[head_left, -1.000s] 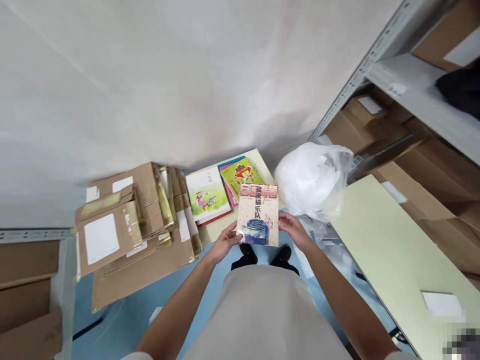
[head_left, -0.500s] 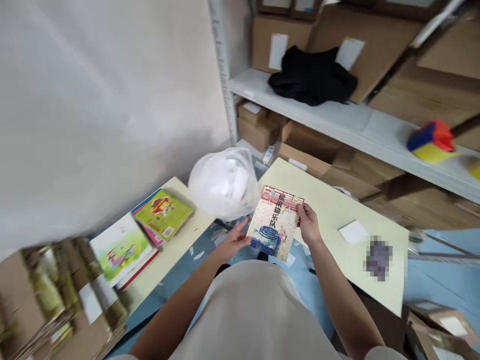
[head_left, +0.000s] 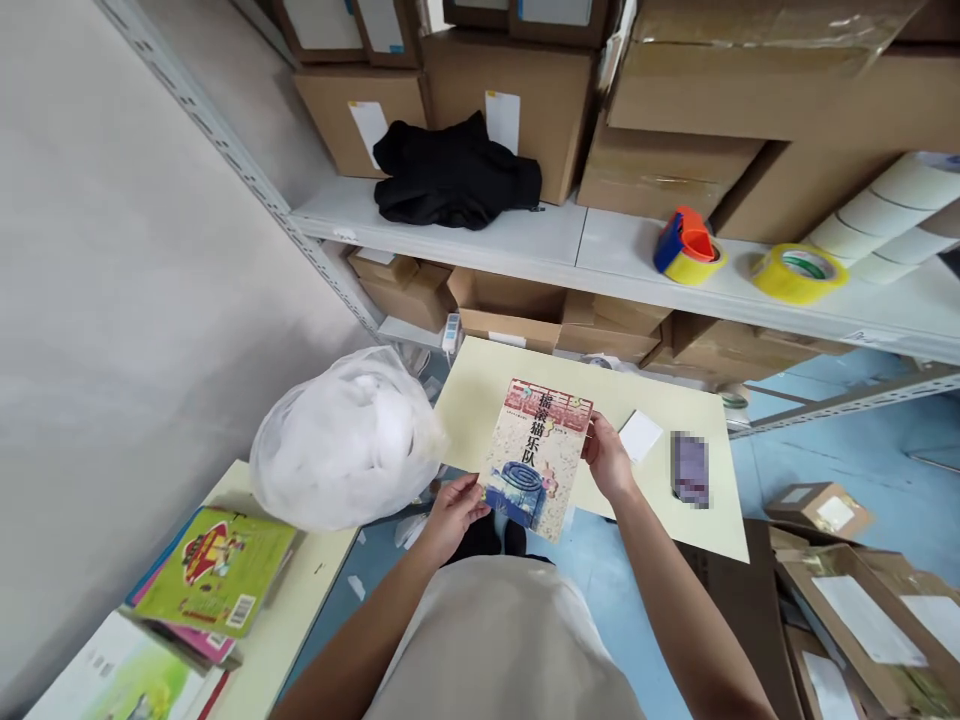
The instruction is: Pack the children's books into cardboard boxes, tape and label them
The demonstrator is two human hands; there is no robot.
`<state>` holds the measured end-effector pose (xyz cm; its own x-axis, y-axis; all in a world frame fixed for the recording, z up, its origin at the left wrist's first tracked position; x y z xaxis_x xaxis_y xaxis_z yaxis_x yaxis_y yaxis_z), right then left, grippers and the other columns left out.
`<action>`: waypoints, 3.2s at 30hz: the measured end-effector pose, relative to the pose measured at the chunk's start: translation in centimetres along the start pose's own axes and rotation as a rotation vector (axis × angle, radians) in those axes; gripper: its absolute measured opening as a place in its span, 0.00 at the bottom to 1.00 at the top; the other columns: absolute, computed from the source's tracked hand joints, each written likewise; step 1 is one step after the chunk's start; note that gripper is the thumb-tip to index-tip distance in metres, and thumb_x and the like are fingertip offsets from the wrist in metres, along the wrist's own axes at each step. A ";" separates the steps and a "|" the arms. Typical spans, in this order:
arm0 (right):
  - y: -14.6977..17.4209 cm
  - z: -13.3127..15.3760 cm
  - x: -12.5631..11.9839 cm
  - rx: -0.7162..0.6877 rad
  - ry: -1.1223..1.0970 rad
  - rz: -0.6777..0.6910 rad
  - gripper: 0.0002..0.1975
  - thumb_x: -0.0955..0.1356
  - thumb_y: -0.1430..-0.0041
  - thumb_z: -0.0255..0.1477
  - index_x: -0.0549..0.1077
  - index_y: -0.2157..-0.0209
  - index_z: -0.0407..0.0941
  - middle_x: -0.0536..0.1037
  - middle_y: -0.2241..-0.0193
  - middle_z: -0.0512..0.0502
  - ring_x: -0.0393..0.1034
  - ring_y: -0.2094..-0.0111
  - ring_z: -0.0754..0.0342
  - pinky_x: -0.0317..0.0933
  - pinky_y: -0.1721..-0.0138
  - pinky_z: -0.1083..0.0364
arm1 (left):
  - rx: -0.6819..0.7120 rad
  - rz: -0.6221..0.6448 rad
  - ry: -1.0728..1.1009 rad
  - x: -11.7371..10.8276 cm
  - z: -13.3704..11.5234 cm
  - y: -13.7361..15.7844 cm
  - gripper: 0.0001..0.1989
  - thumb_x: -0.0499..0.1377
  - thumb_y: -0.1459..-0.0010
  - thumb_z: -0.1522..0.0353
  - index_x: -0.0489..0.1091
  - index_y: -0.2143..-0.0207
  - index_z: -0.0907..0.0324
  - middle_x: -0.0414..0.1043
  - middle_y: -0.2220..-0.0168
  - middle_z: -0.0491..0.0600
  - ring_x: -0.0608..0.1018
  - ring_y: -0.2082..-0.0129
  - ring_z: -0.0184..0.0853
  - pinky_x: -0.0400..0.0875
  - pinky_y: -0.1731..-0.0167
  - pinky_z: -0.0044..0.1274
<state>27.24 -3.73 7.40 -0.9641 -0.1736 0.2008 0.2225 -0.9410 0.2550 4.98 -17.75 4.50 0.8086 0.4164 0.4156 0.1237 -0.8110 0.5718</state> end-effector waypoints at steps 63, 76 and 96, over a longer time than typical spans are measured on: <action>-3.6 7.7 -5.7 -0.217 -0.199 -0.187 0.23 0.74 0.54 0.35 0.71 0.53 0.53 0.78 0.67 0.51 0.72 0.68 0.54 0.67 0.63 0.52 | -0.010 0.109 0.065 6.4 -3.2 -6.0 0.22 0.73 0.65 0.65 0.75 0.65 0.61 0.75 0.73 0.47 0.77 0.72 0.31 0.72 0.61 0.28; -5.8 7.0 -1.0 -0.127 -0.479 -0.041 0.17 0.76 0.55 0.35 0.73 0.61 0.52 0.80 0.67 0.55 0.74 0.69 0.57 0.68 0.59 0.54 | -0.227 0.461 0.002 8.0 -4.7 -5.7 0.30 0.63 0.53 0.49 0.72 0.52 0.57 0.77 0.61 0.54 0.78 0.60 0.42 0.68 0.57 0.32; -4.0 7.7 0.8 -0.112 -0.117 0.015 0.21 0.69 0.49 0.45 0.72 0.57 0.48 0.78 0.59 0.46 0.72 0.60 0.50 0.67 0.64 0.54 | 0.325 0.202 -0.540 7.7 -10.5 -7.4 0.24 0.65 0.54 0.57 0.71 0.56 0.60 0.74 0.65 0.50 0.73 0.71 0.30 0.67 0.72 0.20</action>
<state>26.72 2.11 13.84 -0.9358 -0.1590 0.3147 0.2129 -0.9663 0.1450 4.32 -4.26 10.92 0.9984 0.0475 0.0308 0.0387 -0.9695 0.2421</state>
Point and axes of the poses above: each hand's wrist, its own y-axis away from the middle knuckle, its own x-axis out of the palm, z = x × y, the point moved 1 cm from there along -y, towards the middle knuckle
